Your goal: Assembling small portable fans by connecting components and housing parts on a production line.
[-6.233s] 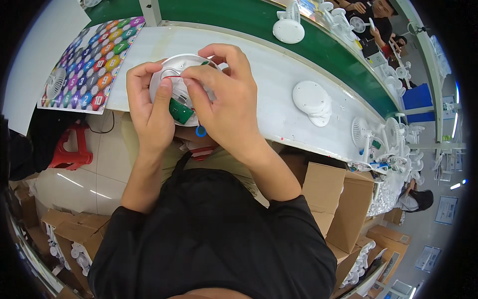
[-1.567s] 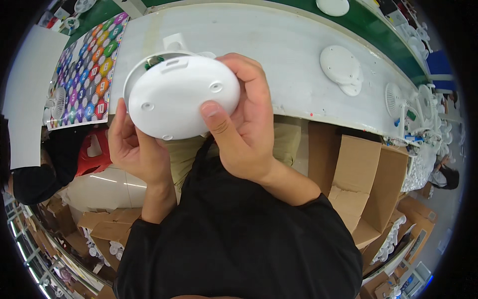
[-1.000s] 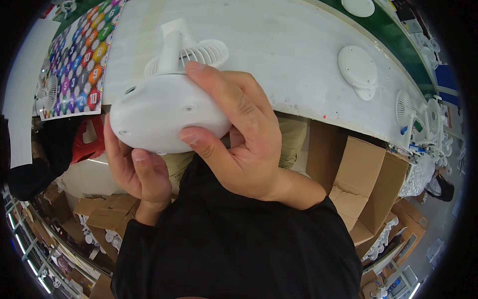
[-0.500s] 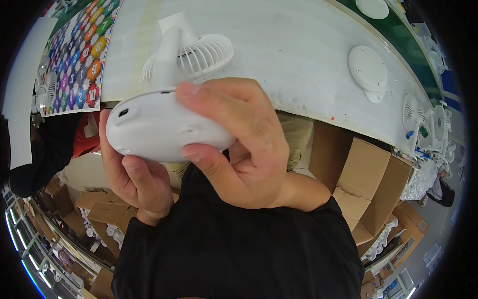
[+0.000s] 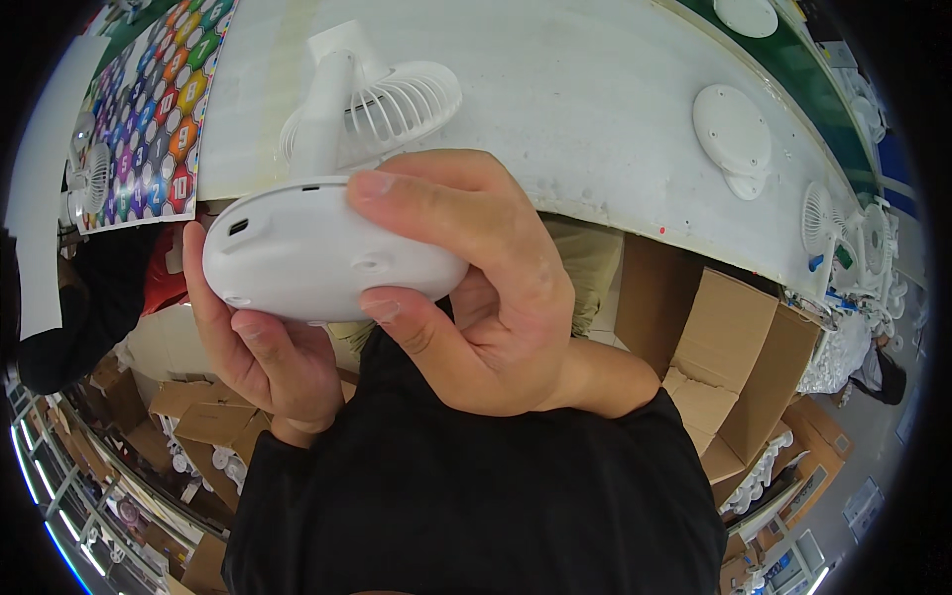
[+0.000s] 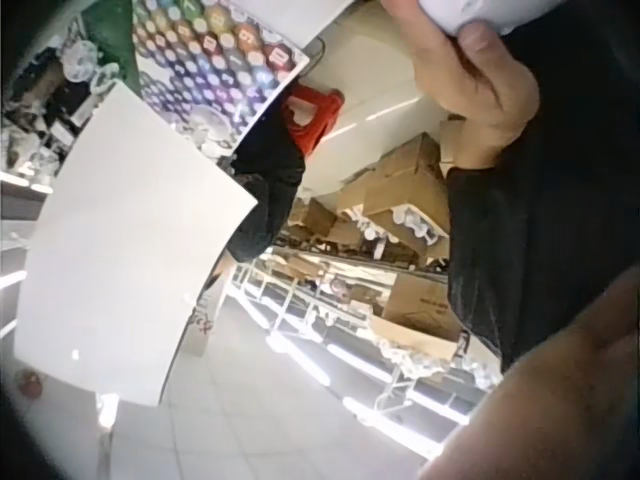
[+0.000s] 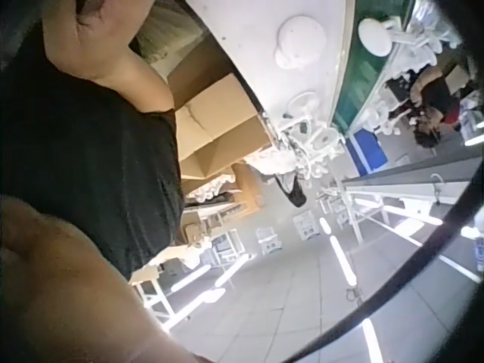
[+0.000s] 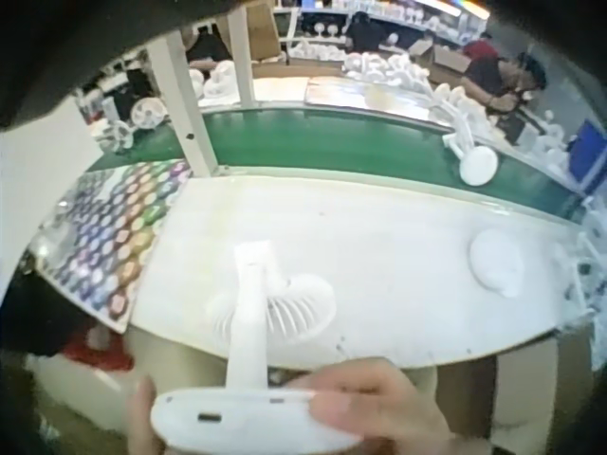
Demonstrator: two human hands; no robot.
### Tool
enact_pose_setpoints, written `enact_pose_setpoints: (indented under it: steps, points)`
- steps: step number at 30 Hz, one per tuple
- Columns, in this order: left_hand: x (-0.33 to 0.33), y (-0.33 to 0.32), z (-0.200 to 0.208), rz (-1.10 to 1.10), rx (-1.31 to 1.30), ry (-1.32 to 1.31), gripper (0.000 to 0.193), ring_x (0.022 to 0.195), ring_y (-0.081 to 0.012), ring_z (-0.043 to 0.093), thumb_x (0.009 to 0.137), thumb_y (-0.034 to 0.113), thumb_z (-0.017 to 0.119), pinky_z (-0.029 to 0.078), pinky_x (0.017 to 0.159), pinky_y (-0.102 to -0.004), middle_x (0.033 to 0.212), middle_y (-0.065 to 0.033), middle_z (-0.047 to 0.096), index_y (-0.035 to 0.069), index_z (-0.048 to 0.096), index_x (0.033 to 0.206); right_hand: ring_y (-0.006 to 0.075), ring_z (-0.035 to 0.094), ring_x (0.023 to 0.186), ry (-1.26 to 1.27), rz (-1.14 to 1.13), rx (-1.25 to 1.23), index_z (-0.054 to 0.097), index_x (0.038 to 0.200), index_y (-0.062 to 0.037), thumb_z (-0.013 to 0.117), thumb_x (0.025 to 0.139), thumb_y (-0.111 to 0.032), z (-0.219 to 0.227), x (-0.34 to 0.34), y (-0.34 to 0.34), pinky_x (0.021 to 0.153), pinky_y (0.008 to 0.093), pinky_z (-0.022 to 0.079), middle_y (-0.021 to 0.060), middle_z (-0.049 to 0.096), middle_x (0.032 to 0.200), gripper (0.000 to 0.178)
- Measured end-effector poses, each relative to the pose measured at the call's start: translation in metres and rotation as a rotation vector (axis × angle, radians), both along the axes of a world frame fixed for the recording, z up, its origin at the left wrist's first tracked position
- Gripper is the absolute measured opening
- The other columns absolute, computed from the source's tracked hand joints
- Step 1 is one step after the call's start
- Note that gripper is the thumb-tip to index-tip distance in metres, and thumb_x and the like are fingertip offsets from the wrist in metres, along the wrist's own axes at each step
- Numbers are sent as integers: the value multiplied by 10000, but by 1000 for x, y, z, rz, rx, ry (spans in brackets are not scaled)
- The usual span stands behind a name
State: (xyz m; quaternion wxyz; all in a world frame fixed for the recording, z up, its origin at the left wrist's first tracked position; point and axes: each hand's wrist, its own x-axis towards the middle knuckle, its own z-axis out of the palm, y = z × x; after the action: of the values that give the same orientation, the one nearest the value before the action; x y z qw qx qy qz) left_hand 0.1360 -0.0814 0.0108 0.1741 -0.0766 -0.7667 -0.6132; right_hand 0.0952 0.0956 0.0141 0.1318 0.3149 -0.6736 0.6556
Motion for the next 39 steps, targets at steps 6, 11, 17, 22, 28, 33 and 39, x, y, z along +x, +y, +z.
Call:
enact_pose_setpoints:
  steps: [6,11,17,22,28,33,39]
  points:
    - [0,2,-1,-18,32,-18,581,1070,-245,571,1018,360,428,470,887,-314,1271,-222,544,-98,386,1373,253,558,960,-156,-75,-70,439,1321,-5,680,790,-75,13,1,-8,838,305,460,207,548,1169,588]
    - [2,-1,-3,-42,42,-43,543,998,-247,593,1011,346,446,494,823,-304,1202,-229,582,-116,467,1295,216,538,888,-95,20,237,583,1166,4,731,724,-95,32,-16,4,787,267,430,155,571,1039,477]
    - [-5,-1,4,-34,197,-156,464,940,-224,581,1020,352,402,457,847,-293,1123,-185,602,-64,572,1136,205,515,849,-150,-42,225,647,1038,-2,749,714,-139,36,-8,-1,774,272,411,121,561,956,366]
    - [-53,23,7,-87,976,-187,451,711,-171,498,1031,332,306,389,777,-274,782,-94,588,29,580,840,207,498,908,105,-148,156,625,1107,-17,729,741,-127,16,-15,-23,824,292,420,129,529,1046,397]
    - [-94,25,13,-140,1047,83,454,605,-158,421,1023,297,307,354,657,-276,651,-65,515,55,544,720,262,429,1131,-173,-24,75,542,1296,-56,656,828,-99,16,-1,-12,959,343,391,163,415,1271,484]
    - [-77,47,24,-159,769,303,478,593,-153,404,1028,330,284,335,607,-279,622,-58,498,63,528,715,307,367,1246,-587,191,-55,407,1436,-81,602,888,-99,31,11,9,1066,387,320,184,317,1406,582]
    - [-49,43,39,-137,243,461,528,608,-149,399,1038,395,253,325,571,-285,614,-54,495,58,533,745,310,349,1302,-921,418,-301,331,1485,-80,577,902,-71,46,17,10,1106,385,272,163,317,1435,633]
